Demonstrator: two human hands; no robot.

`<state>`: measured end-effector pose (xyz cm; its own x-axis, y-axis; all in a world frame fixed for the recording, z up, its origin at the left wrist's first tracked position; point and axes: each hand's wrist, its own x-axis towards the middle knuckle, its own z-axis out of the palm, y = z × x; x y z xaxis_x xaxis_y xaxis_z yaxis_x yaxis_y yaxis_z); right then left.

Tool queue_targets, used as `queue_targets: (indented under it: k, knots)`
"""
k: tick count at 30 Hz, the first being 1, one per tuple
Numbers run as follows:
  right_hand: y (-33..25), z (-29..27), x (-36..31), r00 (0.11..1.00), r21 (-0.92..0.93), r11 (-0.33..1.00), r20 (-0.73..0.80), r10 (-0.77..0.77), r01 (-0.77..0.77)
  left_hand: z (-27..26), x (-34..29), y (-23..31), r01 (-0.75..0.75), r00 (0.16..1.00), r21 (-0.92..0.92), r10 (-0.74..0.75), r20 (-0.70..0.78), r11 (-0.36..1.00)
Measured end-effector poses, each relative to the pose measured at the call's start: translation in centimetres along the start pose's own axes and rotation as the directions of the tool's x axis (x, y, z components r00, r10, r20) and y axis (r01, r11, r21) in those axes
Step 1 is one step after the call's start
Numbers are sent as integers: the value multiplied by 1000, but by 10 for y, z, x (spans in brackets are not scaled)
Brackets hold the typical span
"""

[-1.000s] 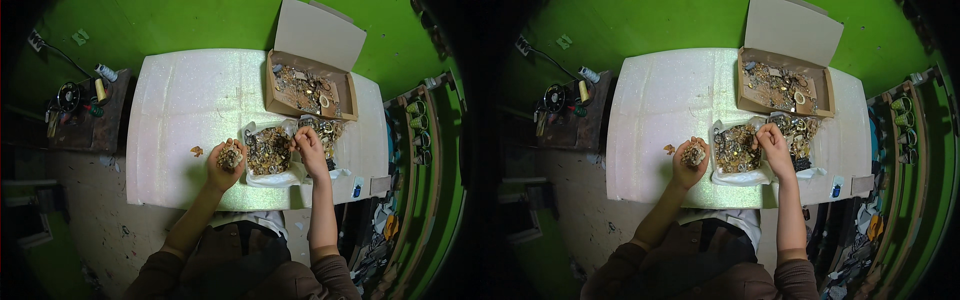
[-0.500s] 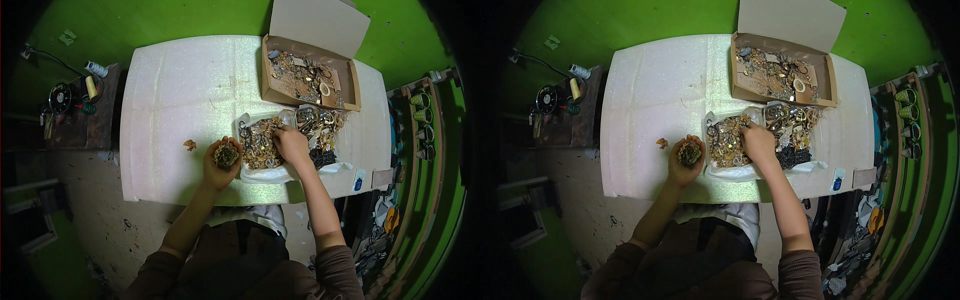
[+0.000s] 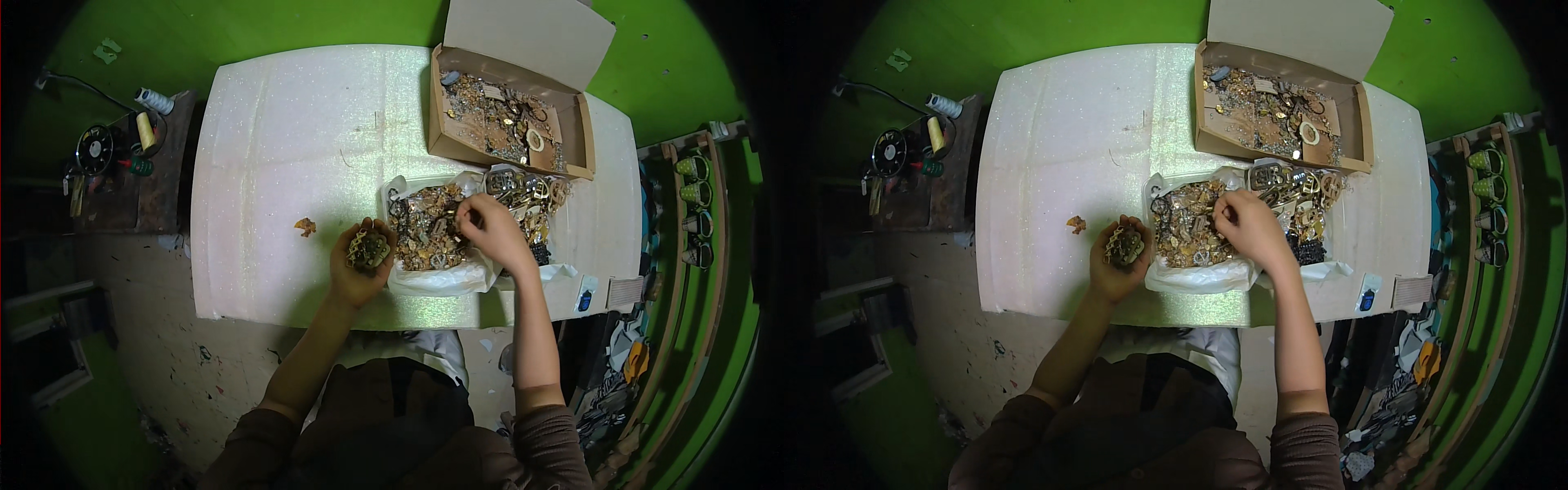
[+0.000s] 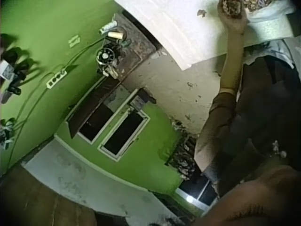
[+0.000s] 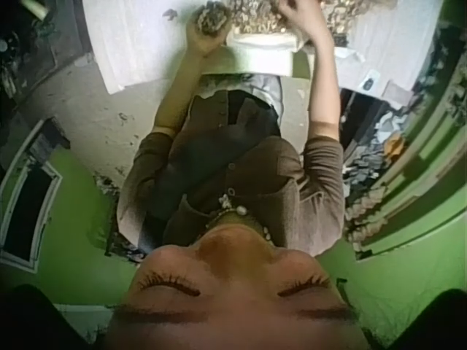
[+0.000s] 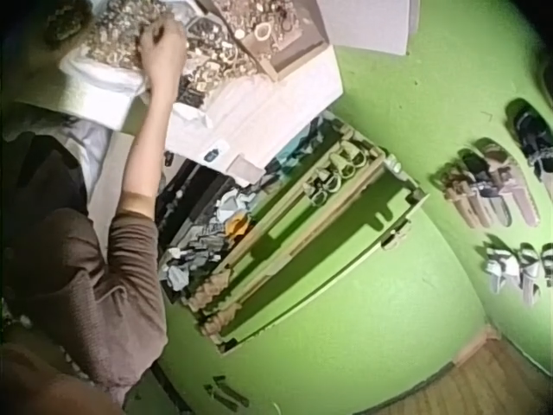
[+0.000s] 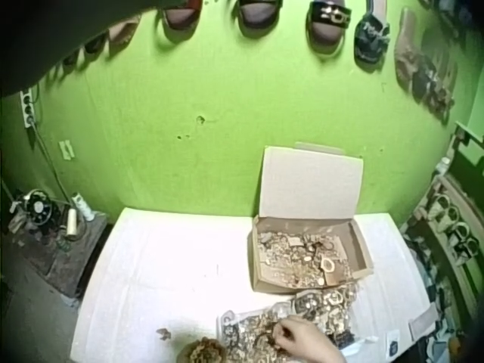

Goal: Sorting through a box of small metal shoe hardware and components on a table.

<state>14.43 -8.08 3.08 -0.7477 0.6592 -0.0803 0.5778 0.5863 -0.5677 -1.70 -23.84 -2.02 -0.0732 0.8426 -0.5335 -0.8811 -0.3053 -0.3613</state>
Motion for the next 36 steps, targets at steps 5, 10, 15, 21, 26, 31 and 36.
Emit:
queue_targets:
  k: [5, 10, 15, 21, 26, 31, 36]
  knots:
    - [4, -25, -13, 988, 495, 855, 64, 141, -154, 1, 2, -2, -12, 999, -10, 13, 40, 1000]
    - [4, -37, -22, 993, 821, 568, -3, 118, -65, 3, 4, -3, -8, 1000, 17, 7, 30, 1000]
    - [-10, -55, -30, 977, 871, 467, -203, 58, 153, 3, 1, -3, 5, 999, 29, -6, 47, 1000]
    - [-23, -55, -22, 941, 915, 234, -339, -2, 330, -1, -4, 0, 9, 996, 88, -17, 91, 996]
    - [-24, -25, -16, 989, 938, -320, -148, -14, 136, 0, -5, 2, 31, 995, 115, -42, 95, 993]
    - [-15, 16, -2, 965, 973, -7, 229, 128, -230, -1, -10, 8, 45, 994, 111, -55, 90, 993]
    - [-12, 42, 15, 941, 793, 513, 226, 251, -327, -3, -16, 14, -5, 997, 97, -2, 77, 995]
